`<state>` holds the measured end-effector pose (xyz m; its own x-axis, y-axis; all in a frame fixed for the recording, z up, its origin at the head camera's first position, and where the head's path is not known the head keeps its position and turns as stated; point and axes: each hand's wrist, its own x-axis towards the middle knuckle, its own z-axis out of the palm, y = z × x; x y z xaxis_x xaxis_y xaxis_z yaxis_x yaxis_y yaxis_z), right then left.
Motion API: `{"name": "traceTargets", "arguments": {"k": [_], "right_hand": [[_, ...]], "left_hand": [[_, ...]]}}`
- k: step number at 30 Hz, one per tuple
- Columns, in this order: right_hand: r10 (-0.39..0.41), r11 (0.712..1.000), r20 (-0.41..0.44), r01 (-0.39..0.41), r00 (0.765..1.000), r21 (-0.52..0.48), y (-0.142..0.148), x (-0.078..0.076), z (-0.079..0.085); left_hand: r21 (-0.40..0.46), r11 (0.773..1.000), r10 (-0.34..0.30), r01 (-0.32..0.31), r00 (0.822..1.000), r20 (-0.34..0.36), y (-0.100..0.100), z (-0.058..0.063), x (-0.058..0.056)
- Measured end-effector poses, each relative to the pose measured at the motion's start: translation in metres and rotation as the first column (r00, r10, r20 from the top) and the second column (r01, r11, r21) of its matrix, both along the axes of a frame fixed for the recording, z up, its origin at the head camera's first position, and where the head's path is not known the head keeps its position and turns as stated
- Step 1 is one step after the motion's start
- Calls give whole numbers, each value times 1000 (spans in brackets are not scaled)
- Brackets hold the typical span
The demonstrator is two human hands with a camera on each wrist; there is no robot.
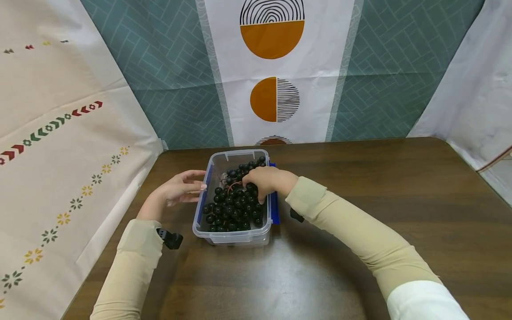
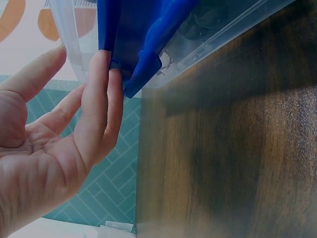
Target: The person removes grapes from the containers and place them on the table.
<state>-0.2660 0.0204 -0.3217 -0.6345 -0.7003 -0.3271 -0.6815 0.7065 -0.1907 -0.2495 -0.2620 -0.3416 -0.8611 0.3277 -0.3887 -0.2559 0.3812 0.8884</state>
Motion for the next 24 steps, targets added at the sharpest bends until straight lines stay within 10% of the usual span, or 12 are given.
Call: {"name": "traceTargets", "arguments": {"k": [24], "right_hand": [[56,998,-10,-56,998,-12,1,2,3]], "left_hand": [[-23,1000,2,-2,1000,5,3,2,1]]}}
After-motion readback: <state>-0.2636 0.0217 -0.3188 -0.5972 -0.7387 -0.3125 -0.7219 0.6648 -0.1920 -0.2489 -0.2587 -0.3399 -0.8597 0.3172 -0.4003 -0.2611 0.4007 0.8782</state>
